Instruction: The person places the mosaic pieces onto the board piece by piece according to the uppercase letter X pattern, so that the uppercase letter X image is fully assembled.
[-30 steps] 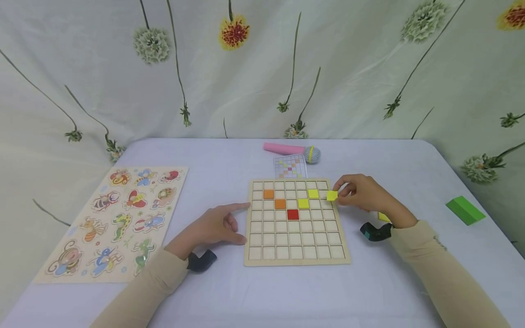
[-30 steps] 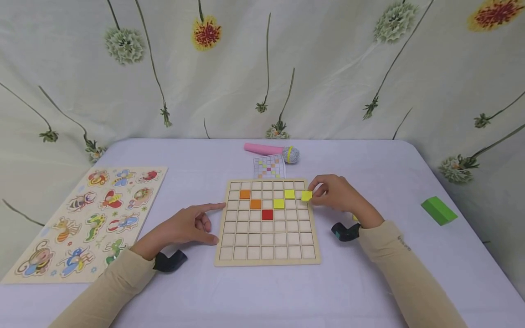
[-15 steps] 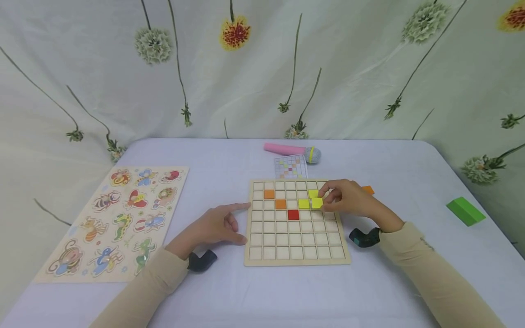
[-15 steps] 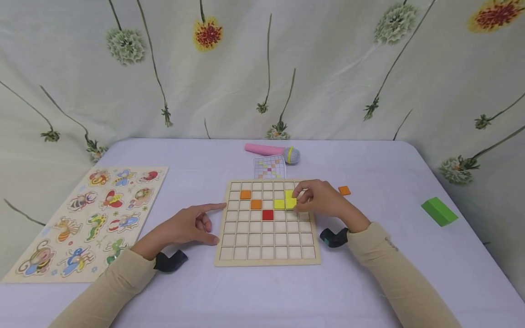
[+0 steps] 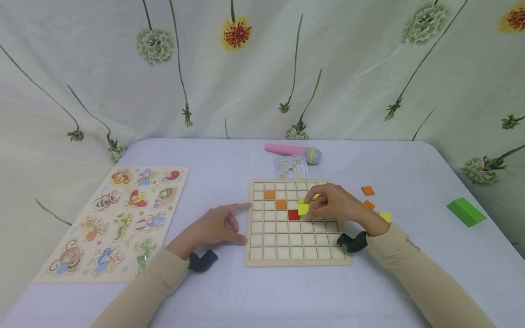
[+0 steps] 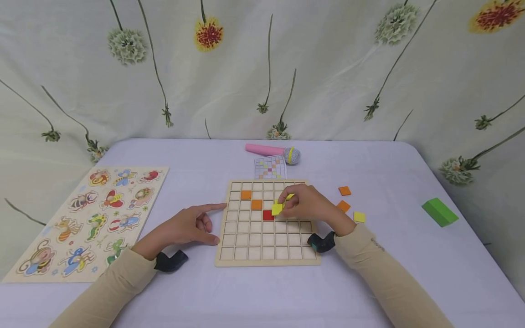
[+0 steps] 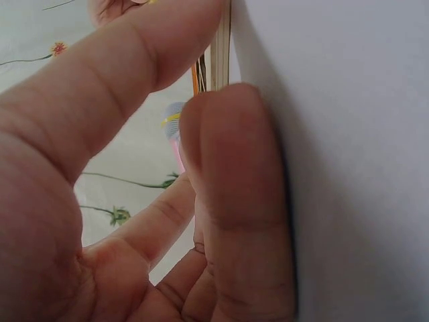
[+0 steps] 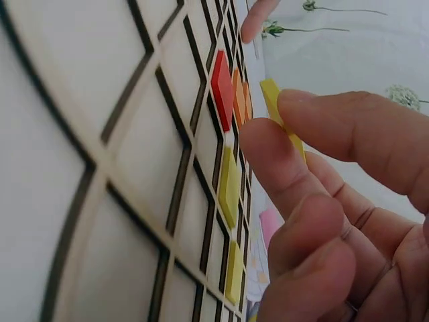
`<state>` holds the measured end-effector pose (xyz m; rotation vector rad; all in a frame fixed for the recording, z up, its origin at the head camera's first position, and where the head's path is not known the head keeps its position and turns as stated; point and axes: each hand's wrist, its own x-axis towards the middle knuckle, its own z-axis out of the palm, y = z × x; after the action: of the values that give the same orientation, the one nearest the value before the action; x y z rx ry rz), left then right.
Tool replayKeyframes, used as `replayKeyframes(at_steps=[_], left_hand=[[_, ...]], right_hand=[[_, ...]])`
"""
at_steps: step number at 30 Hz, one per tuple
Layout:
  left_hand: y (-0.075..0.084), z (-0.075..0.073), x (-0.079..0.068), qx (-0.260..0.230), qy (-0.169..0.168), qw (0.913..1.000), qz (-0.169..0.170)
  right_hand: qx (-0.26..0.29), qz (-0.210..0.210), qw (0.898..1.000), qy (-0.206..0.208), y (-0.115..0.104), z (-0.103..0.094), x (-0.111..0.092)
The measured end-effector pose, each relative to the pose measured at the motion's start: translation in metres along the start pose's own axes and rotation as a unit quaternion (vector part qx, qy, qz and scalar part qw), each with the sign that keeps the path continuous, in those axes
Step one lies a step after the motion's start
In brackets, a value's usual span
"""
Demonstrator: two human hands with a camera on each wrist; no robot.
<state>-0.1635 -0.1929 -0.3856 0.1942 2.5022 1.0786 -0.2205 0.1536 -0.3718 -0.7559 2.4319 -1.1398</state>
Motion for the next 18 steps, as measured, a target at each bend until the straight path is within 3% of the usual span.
replayKeyframes(at_steps=[9, 18], left_hand=[[0.001, 0.0, 0.0, -0.001, 0.001, 1.0, 0.001], [0.001, -0.001, 0.0, 0.0, -0.002, 1.0, 0.003]], right_hand=[[0.006, -0.017, 1.0, -0.02, -0.011, 0.013, 0.006], [-0.004, 0.0, 0.999, -0.045, -0.019, 0.025, 0.013]])
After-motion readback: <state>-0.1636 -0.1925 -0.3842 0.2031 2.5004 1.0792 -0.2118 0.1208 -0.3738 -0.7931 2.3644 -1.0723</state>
